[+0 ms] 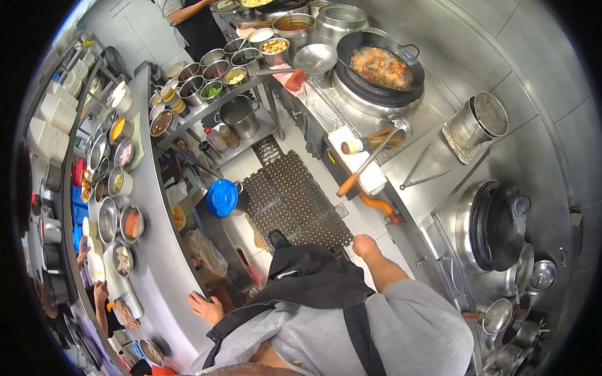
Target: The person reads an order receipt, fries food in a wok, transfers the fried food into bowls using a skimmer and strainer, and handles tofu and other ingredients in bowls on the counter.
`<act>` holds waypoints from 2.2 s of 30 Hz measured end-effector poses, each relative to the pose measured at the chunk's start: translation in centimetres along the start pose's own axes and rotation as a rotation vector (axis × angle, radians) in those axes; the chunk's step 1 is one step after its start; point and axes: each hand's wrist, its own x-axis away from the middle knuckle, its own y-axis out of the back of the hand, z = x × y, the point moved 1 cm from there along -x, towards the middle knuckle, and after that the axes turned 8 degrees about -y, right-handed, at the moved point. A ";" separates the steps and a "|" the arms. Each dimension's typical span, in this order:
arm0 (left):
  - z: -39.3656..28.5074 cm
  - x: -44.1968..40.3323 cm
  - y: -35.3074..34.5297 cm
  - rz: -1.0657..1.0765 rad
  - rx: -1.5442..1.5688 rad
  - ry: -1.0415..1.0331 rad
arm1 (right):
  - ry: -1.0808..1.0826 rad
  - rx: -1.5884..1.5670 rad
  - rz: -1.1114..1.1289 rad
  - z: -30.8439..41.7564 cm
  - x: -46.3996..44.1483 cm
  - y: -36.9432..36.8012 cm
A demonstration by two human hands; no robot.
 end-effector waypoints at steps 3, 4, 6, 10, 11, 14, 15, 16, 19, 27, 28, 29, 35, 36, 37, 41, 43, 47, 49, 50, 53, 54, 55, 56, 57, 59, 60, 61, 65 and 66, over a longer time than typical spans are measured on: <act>-0.7 -0.7 -0.5 0.062 0.017 0.087 | -0.063 0.080 0.102 1.1 0.1 2.0; -1.0 -1.1 -0.6 0.100 0.012 0.150 | -0.067 0.082 0.098 1.8 -0.5 2.2; -1.5 -2.4 -1.0 0.148 0.018 0.184 | -0.068 0.079 0.069 3.5 -1.9 2.7; -3.5 -6.3 0.5 0.330 0.022 0.340 | 0.080 0.071 0.021 10.2 -3.4 5.5; -3.9 -7.4 1.2 0.452 -0.017 0.388 | 0.144 0.039 0.023 11.6 -4.2 5.5; -2.7 -8.6 0.5 0.559 -0.010 0.417 | 0.204 -0.040 0.027 17.1 -3.8 8.4; -2.3 -9.0 0.1 0.582 -0.008 0.416 | 0.209 -0.086 0.033 18.9 -3.4 9.4; -2.1 -9.4 -0.3 0.595 -0.009 0.419 | 0.207 -0.087 0.031 20.0 -3.7 9.6; -1.3 -10.4 -1.3 0.643 -0.001 0.429 | 0.239 -0.079 0.074 22.5 -4.4 10.4; 0.6 -11.3 -3.7 0.732 0.038 0.440 | 0.114 0.010 0.093 23.3 -4.9 11.7; 0.8 -11.5 -4.0 0.733 0.051 0.447 | 0.121 0.014 0.087 23.0 -5.1 11.8; 1.2 -11.4 -4.2 0.738 0.054 0.447 | 0.124 0.031 0.081 22.7 -5.2 11.9; 2.8 -11.0 -5.8 0.759 0.101 0.451 | 0.164 0.102 0.016 21.9 -5.9 11.7; 3.0 -10.8 -6.1 0.764 0.105 0.453 | 0.146 0.112 0.023 22.0 -5.9 11.9; 3.3 -10.6 -6.2 0.766 0.116 0.455 | 0.154 0.115 0.027 22.0 -6.5 11.6; 4.0 -10.3 -6.7 0.774 0.139 0.451 | 0.183 0.137 0.031 24.0 -7.3 11.9; 4.3 -10.6 -7.0 0.771 0.155 0.445 | 0.137 0.067 0.078 26.4 -6.0 13.9; 5.1 -10.3 -7.6 0.764 0.176 0.425 | 0.214 -0.020 0.023 28.1 -5.7 13.2; 5.6 -10.2 -7.8 0.766 0.194 0.417 | 0.276 0.000 0.003 28.5 -5.1 13.2; 5.7 -10.0 -8.0 0.765 0.193 0.412 | 0.274 -0.007 0.007 28.4 -5.1 12.8; 6.1 -9.9 -8.4 0.760 0.208 0.408 | 0.293 -0.007 0.034 27.2 -5.5 11.4; 6.1 -9.8 -8.6 0.757 0.211 0.408 | 0.265 -0.010 0.020 26.5 -5.5 11.0; 6.1 -9.8 -8.8 0.754 0.212 0.408 | 0.235 -0.012 0.003 25.8 -5.7 10.7; 6.1 -9.8 -9.0 0.757 0.216 0.409 | 0.228 -0.014 -0.001 24.9 -6.0 10.3; 6.1 -9.7 -9.3 0.757 0.216 0.409 | 0.195 -0.040 -0.022 23.9 -6.3 9.6; 6.1 -9.5 -9.6 0.758 0.213 0.413 | 0.156 -0.074 -0.034 22.5 -5.6 9.8; 6.2 -9.6 -9.7 0.754 0.211 0.414 | 0.144 -0.061 -0.018 21.8 -5.1 10.1; 6.1 -9.6 -9.7 0.747 0.213 0.411 | 0.133 -0.050 -0.002 21.1 -4.7 10.4; 7.5 -8.3 -13.9 0.639 0.279 0.344 | 0.081 -0.029 0.046 16.5 -5.2 7.9; 8.2 -7.8 -16.3 0.550 0.351 0.295 | 0.072 -0.046 0.053 15.6 -5.2 7.5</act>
